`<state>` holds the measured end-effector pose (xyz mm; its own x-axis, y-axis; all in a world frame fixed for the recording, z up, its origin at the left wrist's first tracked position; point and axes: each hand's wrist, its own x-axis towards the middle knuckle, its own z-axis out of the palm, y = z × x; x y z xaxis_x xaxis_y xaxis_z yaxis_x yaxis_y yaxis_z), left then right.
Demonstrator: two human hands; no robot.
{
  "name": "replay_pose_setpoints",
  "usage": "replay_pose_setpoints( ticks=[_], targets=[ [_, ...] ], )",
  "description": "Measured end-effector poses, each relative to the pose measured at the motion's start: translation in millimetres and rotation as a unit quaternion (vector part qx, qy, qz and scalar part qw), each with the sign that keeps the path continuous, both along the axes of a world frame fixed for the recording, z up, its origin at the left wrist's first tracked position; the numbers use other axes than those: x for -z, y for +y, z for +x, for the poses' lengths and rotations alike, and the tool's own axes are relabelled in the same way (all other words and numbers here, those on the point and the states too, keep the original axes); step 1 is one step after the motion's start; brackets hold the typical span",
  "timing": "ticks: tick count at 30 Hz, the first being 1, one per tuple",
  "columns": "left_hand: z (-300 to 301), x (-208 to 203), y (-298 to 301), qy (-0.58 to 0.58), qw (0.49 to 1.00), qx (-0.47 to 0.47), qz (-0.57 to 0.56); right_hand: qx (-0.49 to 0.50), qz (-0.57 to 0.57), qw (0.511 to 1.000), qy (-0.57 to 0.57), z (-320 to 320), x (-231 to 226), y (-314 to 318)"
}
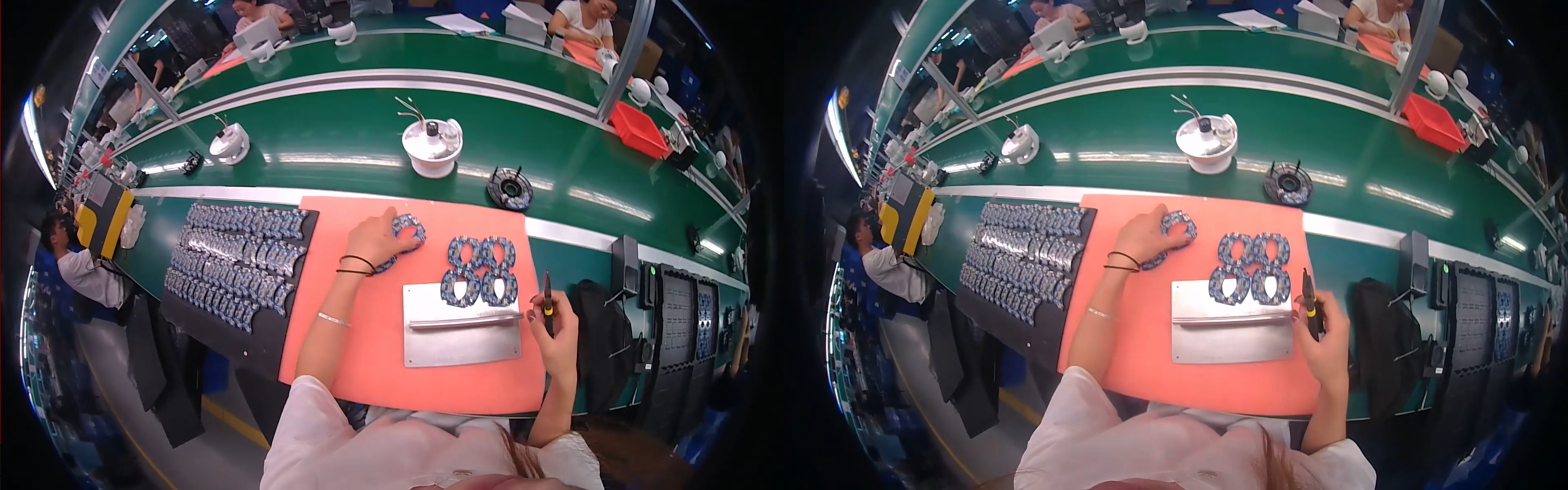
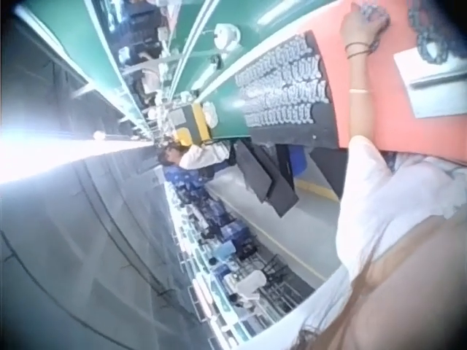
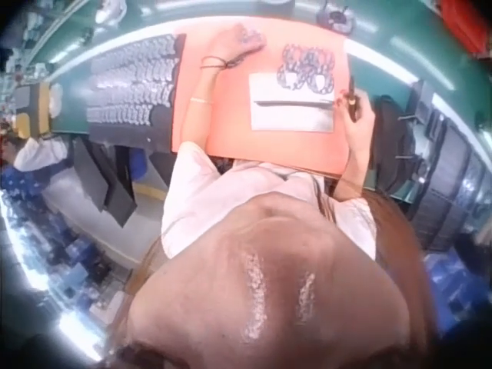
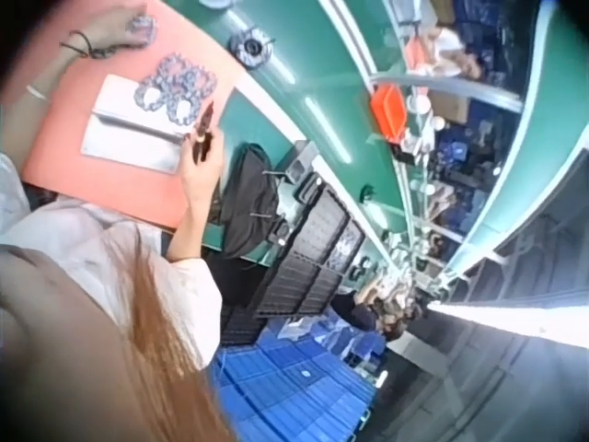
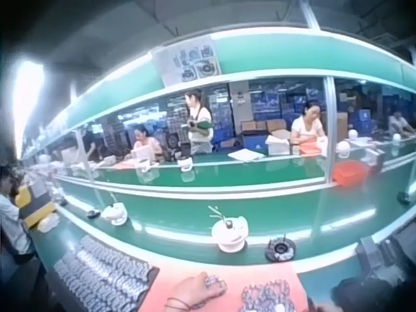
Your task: Breaking apart PCB board panels, trimming excess material with pliers, and assembling them into LED fixture components on an assembly line.
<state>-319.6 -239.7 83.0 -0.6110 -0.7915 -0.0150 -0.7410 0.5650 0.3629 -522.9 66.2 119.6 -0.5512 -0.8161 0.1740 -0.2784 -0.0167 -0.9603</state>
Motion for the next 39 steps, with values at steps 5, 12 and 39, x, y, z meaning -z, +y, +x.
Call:
replay_pose_setpoints(
  ticks=[5, 12, 39],
  targets=[
    [-3, 0, 6, 0.017, 0.999, -0.005, -0.031, -0.004, -0.009, 1.000, -0.007, 5, -1, -8],
    [-4, -5, 10, 0.030, 0.999, 0.008, -0.036, 0.013, -0.033, 0.999, 0.031, -4, -12, -9],
    [-9, 3, -19, -0.028, 0.996, 0.079, 0.030, 0.019, 0.028, 0.612, 0.790, -192, -90, -284]
  ],
)
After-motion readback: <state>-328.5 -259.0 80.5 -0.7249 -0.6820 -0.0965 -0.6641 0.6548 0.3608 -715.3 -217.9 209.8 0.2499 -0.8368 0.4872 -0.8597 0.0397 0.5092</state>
